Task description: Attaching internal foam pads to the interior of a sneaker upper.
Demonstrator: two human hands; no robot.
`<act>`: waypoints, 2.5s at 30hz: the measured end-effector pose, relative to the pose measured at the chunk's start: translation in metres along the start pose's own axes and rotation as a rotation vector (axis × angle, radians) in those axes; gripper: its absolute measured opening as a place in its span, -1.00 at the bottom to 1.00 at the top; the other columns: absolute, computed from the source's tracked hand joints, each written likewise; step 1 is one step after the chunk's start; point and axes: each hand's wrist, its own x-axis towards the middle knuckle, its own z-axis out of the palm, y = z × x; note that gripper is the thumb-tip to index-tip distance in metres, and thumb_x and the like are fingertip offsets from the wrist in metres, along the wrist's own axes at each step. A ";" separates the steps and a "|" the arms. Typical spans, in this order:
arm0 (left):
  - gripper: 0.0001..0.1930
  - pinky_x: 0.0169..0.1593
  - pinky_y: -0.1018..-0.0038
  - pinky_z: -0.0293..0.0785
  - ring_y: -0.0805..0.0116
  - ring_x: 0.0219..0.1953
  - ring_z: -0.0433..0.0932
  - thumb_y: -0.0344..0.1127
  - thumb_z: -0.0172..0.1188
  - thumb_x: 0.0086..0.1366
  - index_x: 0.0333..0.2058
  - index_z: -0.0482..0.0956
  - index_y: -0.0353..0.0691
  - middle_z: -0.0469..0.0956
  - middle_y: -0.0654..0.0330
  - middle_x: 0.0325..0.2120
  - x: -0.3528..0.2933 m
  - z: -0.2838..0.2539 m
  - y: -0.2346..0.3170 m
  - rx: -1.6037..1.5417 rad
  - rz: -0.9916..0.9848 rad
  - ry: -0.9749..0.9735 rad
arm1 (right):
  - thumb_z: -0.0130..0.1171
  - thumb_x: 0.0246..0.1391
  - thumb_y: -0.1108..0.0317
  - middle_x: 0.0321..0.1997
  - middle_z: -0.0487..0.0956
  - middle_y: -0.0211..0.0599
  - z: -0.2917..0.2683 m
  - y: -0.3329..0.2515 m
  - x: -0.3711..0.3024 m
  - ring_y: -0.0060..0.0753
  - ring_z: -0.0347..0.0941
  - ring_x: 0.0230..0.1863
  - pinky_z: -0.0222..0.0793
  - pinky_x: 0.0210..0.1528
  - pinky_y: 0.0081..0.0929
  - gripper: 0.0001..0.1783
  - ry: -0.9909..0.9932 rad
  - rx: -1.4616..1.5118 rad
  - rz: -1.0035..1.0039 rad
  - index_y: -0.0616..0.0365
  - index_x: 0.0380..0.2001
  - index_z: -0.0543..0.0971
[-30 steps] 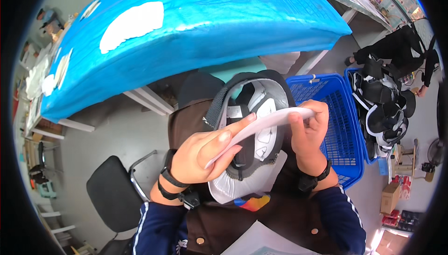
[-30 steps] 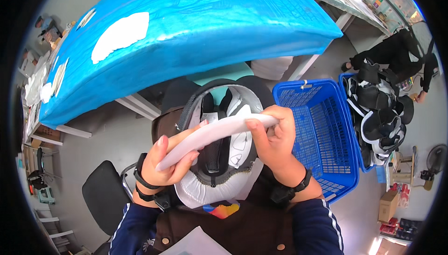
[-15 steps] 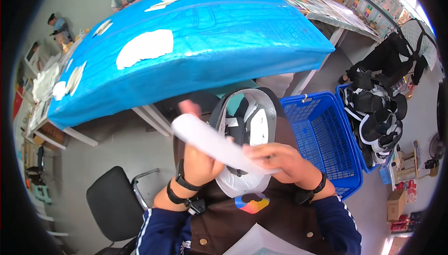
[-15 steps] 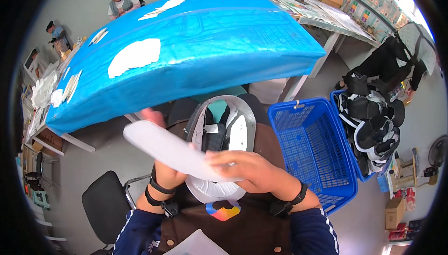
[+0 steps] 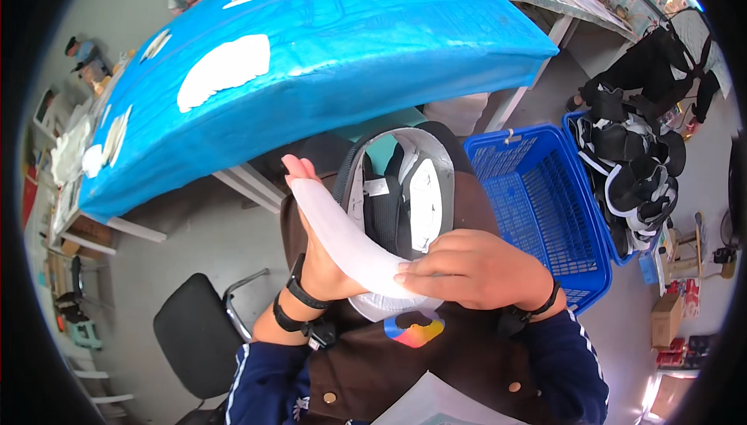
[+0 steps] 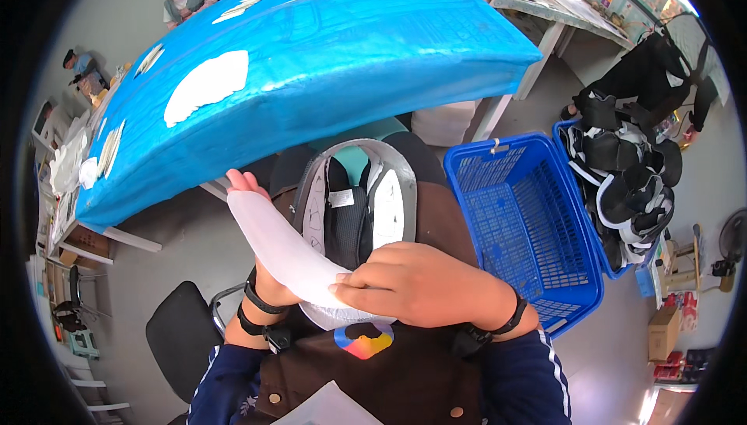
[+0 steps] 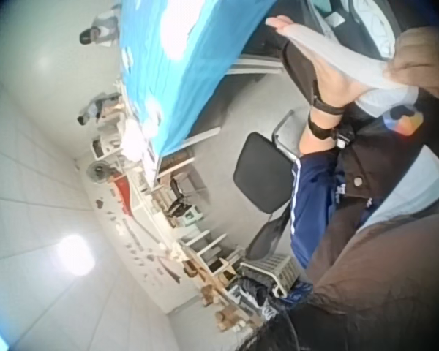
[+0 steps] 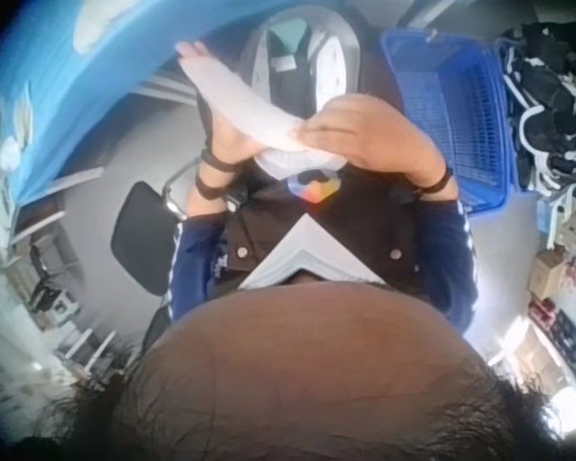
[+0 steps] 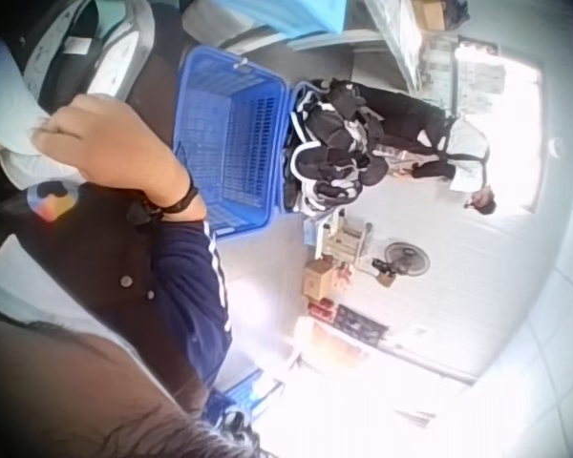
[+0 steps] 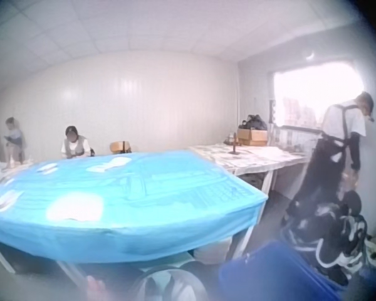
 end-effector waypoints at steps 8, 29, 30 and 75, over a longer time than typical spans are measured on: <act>0.06 0.34 0.24 -0.25 0.12 0.35 -0.23 0.00 0.22 0.10 0.27 -0.39 -0.30 -0.44 0.00 0.32 -0.016 0.011 0.001 -0.373 -0.114 0.255 | 0.07 -0.10 0.37 -0.28 0.47 -0.33 0.001 -0.019 0.003 -0.43 0.35 -0.42 0.31 -0.37 -0.51 -0.64 0.027 -0.186 -0.081 0.22 -0.16 0.46; -0.16 0.01 0.23 0.42 -0.06 0.00 0.46 -0.30 0.48 -0.20 0.07 0.20 -0.30 0.43 -0.14 -0.05 -0.005 0.006 0.001 -0.743 0.168 -0.106 | 0.39 -0.24 0.20 0.01 0.44 -0.06 0.013 -0.009 0.014 -0.04 0.35 0.08 0.39 -0.02 -0.24 -0.32 0.531 0.100 0.147 0.17 0.00 0.40; -0.20 0.03 0.24 0.40 -0.02 -0.04 0.48 -0.22 0.44 -0.15 0.05 0.20 -0.30 0.44 -0.15 -0.09 -0.009 0.007 0.002 -0.792 0.106 -0.122 | 0.39 -0.24 0.20 0.01 0.44 -0.06 0.016 -0.008 0.013 -0.04 0.35 0.08 0.39 -0.02 -0.24 -0.32 0.529 0.102 0.147 0.17 0.00 0.40; 0.25 0.26 0.14 0.02 -0.01 0.33 -0.17 -0.21 0.45 -0.10 0.26 -0.47 -0.33 -0.35 -0.08 0.30 0.000 0.009 0.013 -0.389 -0.162 -0.230 | 0.40 -0.23 0.39 0.02 0.45 -0.06 0.049 0.015 0.015 -0.27 0.41 0.03 0.31 0.06 -0.31 -0.29 0.840 0.099 0.402 0.30 0.05 0.36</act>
